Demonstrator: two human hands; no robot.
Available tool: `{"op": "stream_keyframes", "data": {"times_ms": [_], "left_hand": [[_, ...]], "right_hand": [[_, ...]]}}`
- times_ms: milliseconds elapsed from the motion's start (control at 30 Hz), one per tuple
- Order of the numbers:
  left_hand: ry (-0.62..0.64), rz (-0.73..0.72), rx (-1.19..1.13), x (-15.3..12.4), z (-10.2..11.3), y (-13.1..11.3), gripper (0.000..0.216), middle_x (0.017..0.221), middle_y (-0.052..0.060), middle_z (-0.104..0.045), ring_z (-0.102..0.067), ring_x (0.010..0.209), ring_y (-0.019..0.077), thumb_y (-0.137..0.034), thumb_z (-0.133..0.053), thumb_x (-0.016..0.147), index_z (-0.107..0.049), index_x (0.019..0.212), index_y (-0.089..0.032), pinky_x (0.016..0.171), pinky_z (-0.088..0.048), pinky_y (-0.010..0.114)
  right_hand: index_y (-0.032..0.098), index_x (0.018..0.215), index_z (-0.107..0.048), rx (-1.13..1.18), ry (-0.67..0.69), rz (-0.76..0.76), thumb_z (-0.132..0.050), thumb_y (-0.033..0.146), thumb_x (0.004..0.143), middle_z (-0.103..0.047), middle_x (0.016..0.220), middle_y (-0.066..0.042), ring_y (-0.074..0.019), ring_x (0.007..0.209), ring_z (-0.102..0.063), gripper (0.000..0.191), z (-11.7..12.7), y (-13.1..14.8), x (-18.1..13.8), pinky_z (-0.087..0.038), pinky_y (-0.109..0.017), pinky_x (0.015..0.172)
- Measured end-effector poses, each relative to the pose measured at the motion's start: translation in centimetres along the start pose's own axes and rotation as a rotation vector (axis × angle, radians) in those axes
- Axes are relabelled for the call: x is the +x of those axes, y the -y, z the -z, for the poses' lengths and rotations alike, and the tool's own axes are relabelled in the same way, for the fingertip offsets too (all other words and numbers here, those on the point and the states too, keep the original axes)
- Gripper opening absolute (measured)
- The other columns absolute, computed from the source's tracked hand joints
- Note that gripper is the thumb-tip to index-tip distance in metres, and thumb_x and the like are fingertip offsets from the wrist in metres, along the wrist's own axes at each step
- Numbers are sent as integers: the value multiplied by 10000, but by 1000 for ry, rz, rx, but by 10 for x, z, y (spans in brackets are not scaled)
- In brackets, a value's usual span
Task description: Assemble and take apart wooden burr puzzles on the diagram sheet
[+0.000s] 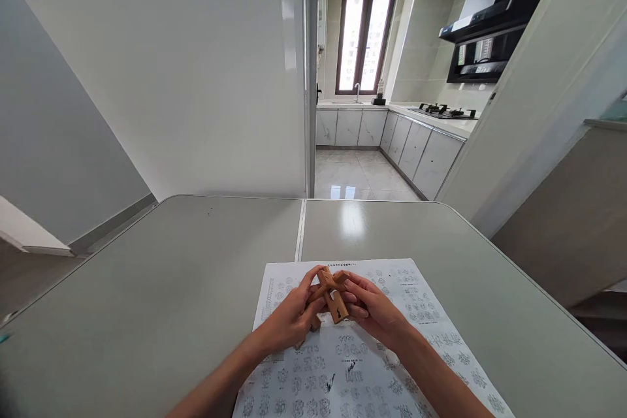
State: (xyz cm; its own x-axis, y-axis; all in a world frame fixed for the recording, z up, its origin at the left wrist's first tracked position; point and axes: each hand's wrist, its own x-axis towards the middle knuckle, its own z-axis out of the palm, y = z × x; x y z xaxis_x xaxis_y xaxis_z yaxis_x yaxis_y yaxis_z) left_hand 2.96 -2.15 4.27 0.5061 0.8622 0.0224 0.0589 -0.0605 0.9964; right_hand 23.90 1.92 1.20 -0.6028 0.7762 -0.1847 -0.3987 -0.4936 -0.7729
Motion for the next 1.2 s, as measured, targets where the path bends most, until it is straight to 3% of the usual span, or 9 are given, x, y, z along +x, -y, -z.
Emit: {"op": "stream_keyframes", "data": {"times_ms": [267, 367, 533, 700, 767, 833, 900, 1067, 1200], "left_hand": [[-58, -32, 86, 0, 1, 5, 553, 1066, 107, -712, -658, 777, 190, -334, -481, 1020, -314, 1533, -212, 850, -510, 360], [-51, -40, 81, 0, 2, 7, 586, 1067, 95, -710, -645, 750, 180, -279, -516, 991, -307, 1536, -225, 851, -516, 370], [-47, -25, -21, 1, 1, 7, 618, 1317, 162, -634, -671, 971, 217, -267, -521, 993, -278, 1560, -237, 882, -519, 362], [-43, -67, -168, 0, 0, 8, 899, 1626, 143, -345, -519, 1346, 312, -196, -714, 836, -240, 1589, -324, 1039, -473, 417], [-86, -54, -208, 1, 0, 6, 788, 1646, 124, -325, -465, 1404, 325, -302, -691, 883, -310, 1572, -305, 1106, -427, 443], [-159, -24, -210, 2, 0, 2, 585, 1613, 114, -396, -446, 1425, 314, -450, -557, 985, -417, 1523, -265, 1171, -358, 449], [-210, -9, -175, 2, -2, -3, 536, 1567, 113, -461, -465, 1412, 297, -529, -473, 1021, -472, 1476, -246, 1189, -337, 439], [-249, 27, -108, 0, -9, -9, 585, 1399, 127, -600, -591, 1247, 297, -608, -452, 1001, -482, 1437, -219, 1040, -486, 446], [-296, 23, -128, 1, -12, -6, 556, 1374, 126, -616, -636, 1156, 280, -595, -474, 984, -512, 1402, -230, 890, -556, 381]], "right_hand": [[209, 1088, -674, -93, -31, 70, -775, 528, 877, -331, 647, 86, -63, 511, -181, 395, -3, -5, 0, -244, -210, 491], [221, 1084, -669, -104, -24, 78, -783, 528, 868, -352, 636, 82, -64, 506, -220, 393, -3, -8, 0, -246, -214, 492], [233, 1144, -654, -110, -39, 91, -754, 537, 891, -410, 633, 80, -59, 485, -287, 408, -4, -10, 2, -255, -217, 493], [233, 1107, -646, -154, -66, 148, -732, 569, 897, -490, 642, 63, -77, 512, -388, 405, -12, -7, 0, -320, -229, 537], [241, 1131, -636, -203, -89, 173, -720, 574, 905, -516, 649, 56, -92, 540, -416, 410, -16, -7, -2, -343, -239, 568], [246, 1146, -631, -250, -113, 190, -711, 578, 910, -525, 655, 51, -104, 563, -424, 415, -19, -8, -3, -347, -247, 584], [246, 1151, -632, -279, -123, 200, -696, 588, 917, -523, 662, 47, -113, 574, -419, 420, -21, -8, -4, -343, -257, 588], [237, 1222, -630, -323, -87, 218, -621, 574, 974, -507, 664, 41, -125, 590, -398, 419, -21, -11, -4, -337, -280, 605], [240, 1214, -662, -303, -73, 232, -619, 555, 983, -570, 779, 2, -150, 685, -459, 392, -20, -13, -2, -401, -305, 680]]}}
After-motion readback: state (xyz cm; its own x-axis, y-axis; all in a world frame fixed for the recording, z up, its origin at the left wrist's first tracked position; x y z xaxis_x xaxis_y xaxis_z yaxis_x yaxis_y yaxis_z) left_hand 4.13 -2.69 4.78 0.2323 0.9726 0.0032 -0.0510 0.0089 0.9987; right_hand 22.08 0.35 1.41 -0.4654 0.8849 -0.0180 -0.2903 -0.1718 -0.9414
